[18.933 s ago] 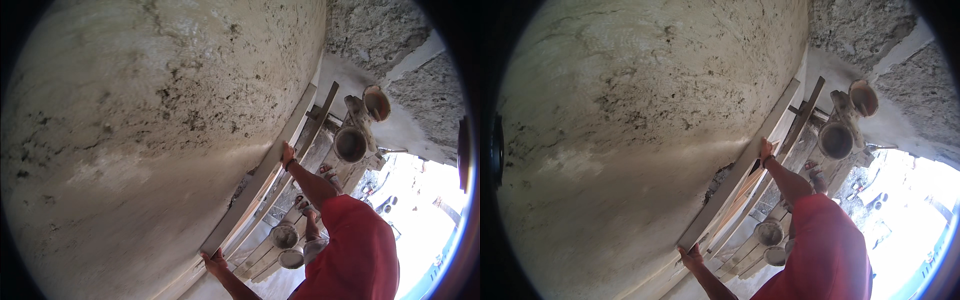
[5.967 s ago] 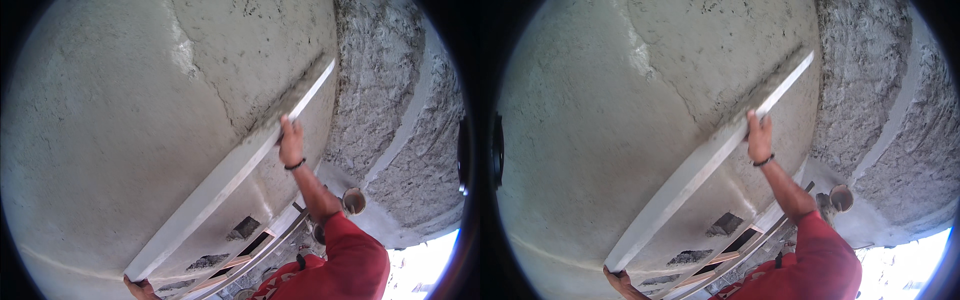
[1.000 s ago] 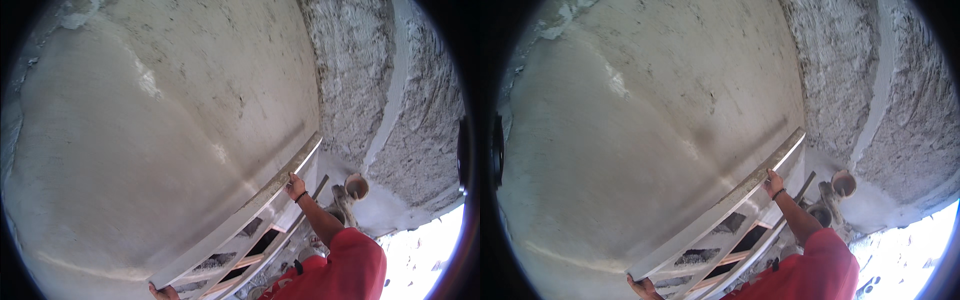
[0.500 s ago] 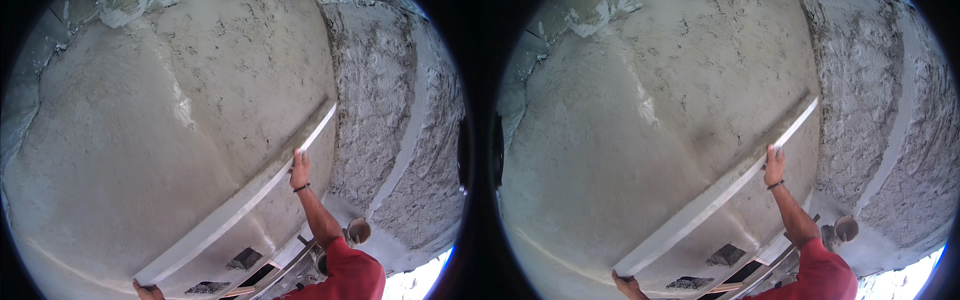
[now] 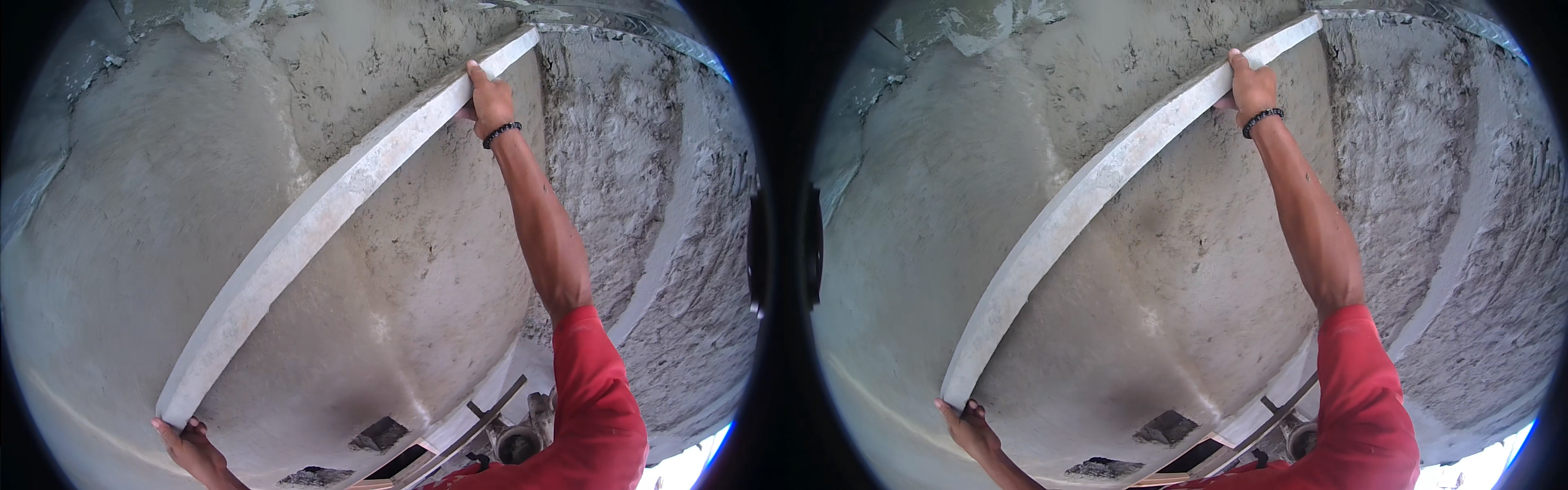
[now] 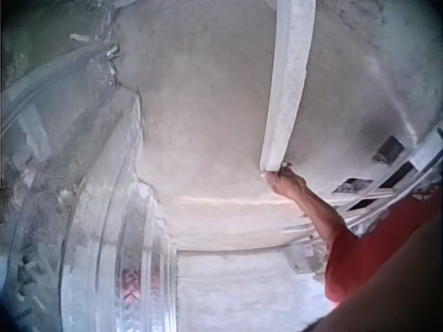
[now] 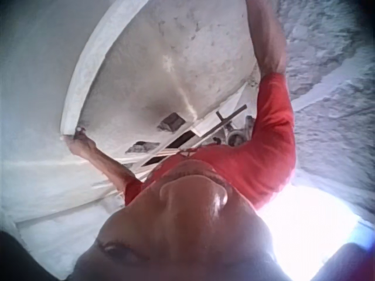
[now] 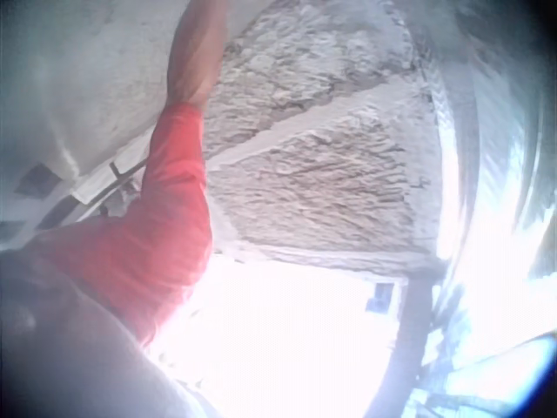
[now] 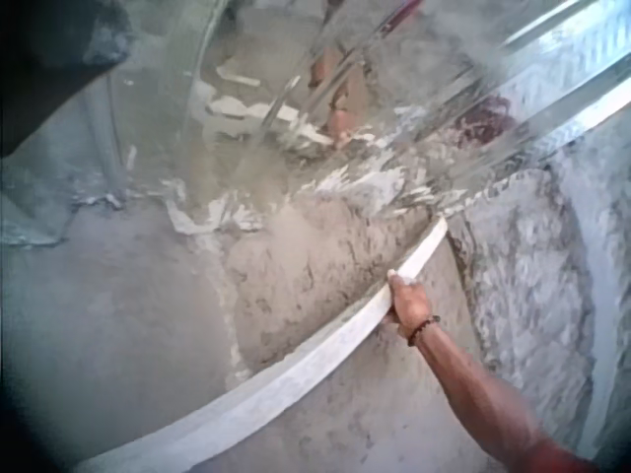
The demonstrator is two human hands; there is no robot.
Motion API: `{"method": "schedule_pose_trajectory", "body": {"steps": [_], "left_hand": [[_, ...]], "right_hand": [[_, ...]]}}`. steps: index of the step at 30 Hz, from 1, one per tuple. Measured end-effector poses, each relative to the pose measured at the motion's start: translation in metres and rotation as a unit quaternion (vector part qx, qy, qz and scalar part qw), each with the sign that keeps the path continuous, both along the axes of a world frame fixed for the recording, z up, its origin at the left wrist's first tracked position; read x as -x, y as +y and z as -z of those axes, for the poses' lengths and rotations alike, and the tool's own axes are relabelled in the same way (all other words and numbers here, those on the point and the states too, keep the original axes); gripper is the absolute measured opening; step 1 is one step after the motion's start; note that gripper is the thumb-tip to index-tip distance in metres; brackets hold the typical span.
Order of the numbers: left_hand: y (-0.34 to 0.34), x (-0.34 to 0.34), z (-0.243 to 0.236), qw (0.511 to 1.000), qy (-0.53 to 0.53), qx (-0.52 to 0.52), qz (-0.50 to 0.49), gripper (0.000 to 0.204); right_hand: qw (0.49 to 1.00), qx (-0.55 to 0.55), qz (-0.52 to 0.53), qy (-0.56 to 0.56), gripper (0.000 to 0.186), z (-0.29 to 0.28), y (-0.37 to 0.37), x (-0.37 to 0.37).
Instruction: The person applies wet plaster to a wall using a trowel and a straight-edge tool. They take the plaster from a bucket and spread it across the surface, using the long straight-edge to level and smooth the finish.
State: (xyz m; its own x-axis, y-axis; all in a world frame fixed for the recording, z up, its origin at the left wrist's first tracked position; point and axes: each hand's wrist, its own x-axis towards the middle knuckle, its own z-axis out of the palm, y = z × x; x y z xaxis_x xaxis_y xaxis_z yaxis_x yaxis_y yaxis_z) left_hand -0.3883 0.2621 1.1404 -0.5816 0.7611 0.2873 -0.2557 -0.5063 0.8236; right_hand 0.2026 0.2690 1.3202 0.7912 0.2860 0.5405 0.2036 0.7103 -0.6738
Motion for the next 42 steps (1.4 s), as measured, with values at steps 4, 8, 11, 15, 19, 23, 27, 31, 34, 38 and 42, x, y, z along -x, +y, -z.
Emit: {"method": "schedule_pose_trajectory", "body": {"steps": [4,8,11,15,19,23,27,31,34,38,42], "left_hand": [[0.012,0.007,0.0,0.995,0.019,-0.045,-0.085,0.058],[0.032,0.068,0.017,0.981,0.018,0.015,-0.19,0.062],[0.043,0.13,0.034,0.956,0.019,-0.029,-0.292,0.048],[0.025,0.117,-0.001,0.969,0.103,-0.027,-0.225,0.054],[0.018,0.078,-0.062,0.956,0.136,-0.054,-0.253,0.053],[0.021,0.045,-0.112,0.945,0.161,-0.101,-0.267,0.05],[0.035,0.02,-0.138,0.948,0.153,-0.131,-0.246,0.048],[0.05,0.048,-0.135,0.944,0.201,-0.174,-0.194,0.047],[0.056,0.064,-0.126,0.953,0.152,-0.134,-0.227,0.047],[0.041,0.133,-0.121,0.947,0.146,-0.127,-0.257,0.049],[0.038,0.124,-0.122,0.952,0.14,-0.127,-0.24,0.045]], "right_hand": [[0.999,0.022,-0.046,0.02,0.045,0.006,-0.011,0.007],[0.991,0.049,-0.12,0.018,0.048,0.062,-0.014,0.054],[0.986,0.043,-0.157,0.028,0.045,0.105,-0.011,0.109],[0.986,0.031,-0.162,0.023,0.046,0.087,-0.016,0.094],[0.993,0.039,-0.11,0.03,0.045,0.019,-0.015,0.069],[0.995,0.041,-0.086,0.011,0.042,-0.039,-0.013,0.034],[0.996,-0.014,-0.083,-0.003,0.03,-0.067,-0.004,-0.006],[0.995,0.001,-0.098,-0.011,0.035,-0.065,-0.006,0.003],[0.994,0.025,-0.105,0.016,0.038,-0.045,-0.006,0.022],[0.986,0.024,-0.161,0.032,0.047,-0.003,-0.006,0.083],[0.99,0.005,-0.142,0.016,0.049,-0.01,-0.006,0.083]]}}
